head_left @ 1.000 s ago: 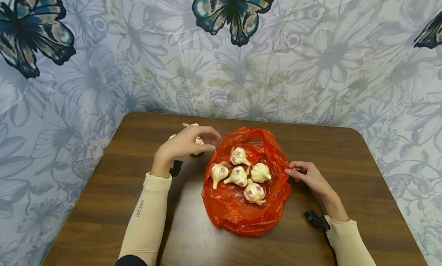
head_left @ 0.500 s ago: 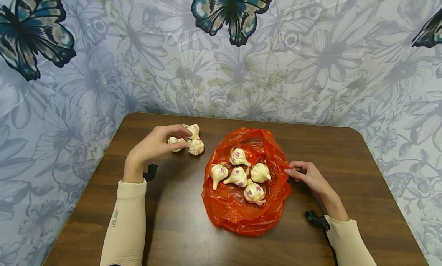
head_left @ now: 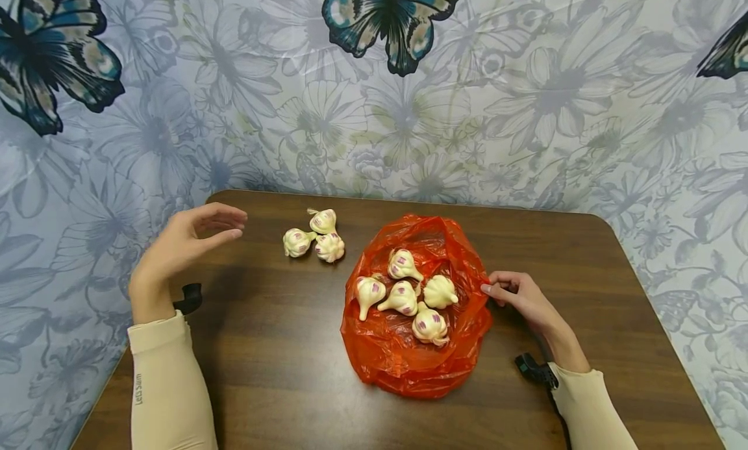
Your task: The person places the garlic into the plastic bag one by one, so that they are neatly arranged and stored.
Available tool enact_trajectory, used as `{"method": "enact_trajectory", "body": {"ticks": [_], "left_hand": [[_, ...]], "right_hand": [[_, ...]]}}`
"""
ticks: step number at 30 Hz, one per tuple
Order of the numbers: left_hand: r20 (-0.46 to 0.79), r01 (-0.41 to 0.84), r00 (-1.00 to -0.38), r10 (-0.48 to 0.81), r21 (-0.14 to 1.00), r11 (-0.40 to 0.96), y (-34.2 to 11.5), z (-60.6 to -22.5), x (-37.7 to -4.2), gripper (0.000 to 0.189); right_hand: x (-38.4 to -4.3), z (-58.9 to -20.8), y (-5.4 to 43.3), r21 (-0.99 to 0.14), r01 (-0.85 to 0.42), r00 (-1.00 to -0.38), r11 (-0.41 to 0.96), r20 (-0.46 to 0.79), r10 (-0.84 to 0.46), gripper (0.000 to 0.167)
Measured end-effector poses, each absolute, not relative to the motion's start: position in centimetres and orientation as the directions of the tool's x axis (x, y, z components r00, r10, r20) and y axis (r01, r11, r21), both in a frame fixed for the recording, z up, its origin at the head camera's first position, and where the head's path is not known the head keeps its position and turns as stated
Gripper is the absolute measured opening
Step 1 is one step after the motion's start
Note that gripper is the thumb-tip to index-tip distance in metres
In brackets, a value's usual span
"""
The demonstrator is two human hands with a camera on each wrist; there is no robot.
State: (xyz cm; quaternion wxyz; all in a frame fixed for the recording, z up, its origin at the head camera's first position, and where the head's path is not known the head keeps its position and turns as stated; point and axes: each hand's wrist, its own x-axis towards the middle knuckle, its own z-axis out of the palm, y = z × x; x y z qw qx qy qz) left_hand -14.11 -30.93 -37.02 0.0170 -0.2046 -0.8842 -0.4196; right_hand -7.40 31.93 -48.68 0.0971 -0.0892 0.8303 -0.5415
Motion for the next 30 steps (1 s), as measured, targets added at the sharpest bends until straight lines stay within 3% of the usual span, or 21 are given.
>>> {"method": "enact_trajectory", "body": {"ticks": [8, 30], "left_hand": [[0.195, 0.347, -0.932, 0.306, 0.725, 0.594, -32.4, -37.2, -13.6, 0.031], [0.157, 0.351, -0.922, 0.354, 0.725, 0.592, -24.6, -42.3, -17.3, 0.049]], "right_hand": [[-7.4, -48.8, 32.1, -0.914, -0.042, -0.966, 0.404, -0.066, -0.249, 0.016], [-7.8, -49.0, 31.9, -0.915, -0.026, -0.966, 0.402, -0.08, -0.245, 0.016]]}}
